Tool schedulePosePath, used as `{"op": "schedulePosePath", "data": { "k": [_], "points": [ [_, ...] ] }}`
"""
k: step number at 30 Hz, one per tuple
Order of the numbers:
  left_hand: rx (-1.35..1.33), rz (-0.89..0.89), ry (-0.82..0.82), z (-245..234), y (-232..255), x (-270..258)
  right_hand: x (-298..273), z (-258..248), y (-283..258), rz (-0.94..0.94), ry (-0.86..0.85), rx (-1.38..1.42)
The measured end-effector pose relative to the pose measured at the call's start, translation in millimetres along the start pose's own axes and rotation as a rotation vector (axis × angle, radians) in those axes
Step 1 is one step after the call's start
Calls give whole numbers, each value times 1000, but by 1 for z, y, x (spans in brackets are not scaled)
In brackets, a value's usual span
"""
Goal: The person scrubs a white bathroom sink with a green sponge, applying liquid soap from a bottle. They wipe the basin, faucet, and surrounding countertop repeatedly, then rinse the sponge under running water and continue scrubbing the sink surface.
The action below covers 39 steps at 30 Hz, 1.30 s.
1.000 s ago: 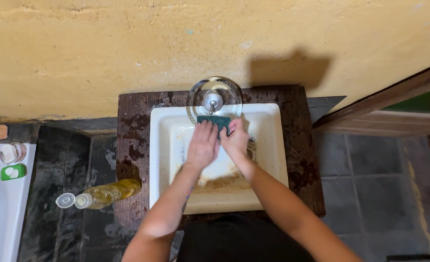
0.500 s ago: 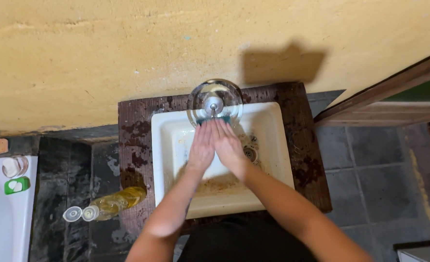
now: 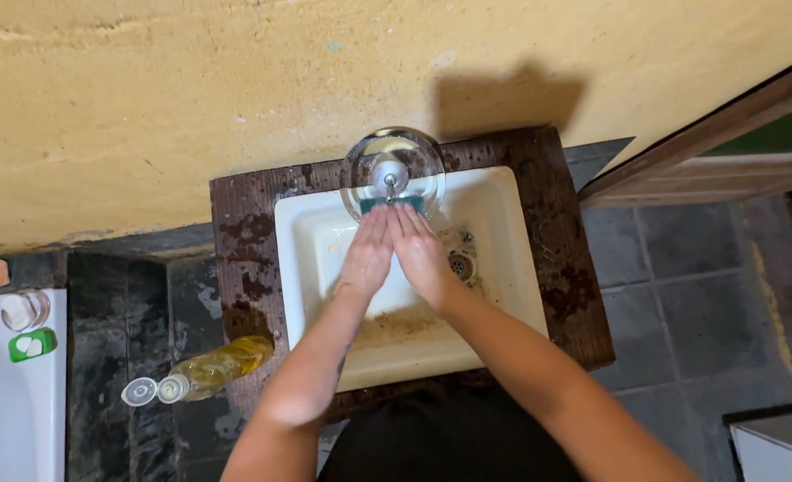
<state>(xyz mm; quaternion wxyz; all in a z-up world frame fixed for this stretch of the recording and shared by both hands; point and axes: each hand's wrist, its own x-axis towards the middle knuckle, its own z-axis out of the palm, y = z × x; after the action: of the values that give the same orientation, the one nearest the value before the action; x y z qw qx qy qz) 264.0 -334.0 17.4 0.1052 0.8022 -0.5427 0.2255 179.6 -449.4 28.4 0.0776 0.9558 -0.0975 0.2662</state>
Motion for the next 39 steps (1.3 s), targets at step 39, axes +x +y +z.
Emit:
{"op": "schedulePosePath", "data": {
  "k": [39],
  "points": [
    [-7, 39, -72, 7, -3, -2, 11, -10, 3, 37, 55, 3]
  ]
}}
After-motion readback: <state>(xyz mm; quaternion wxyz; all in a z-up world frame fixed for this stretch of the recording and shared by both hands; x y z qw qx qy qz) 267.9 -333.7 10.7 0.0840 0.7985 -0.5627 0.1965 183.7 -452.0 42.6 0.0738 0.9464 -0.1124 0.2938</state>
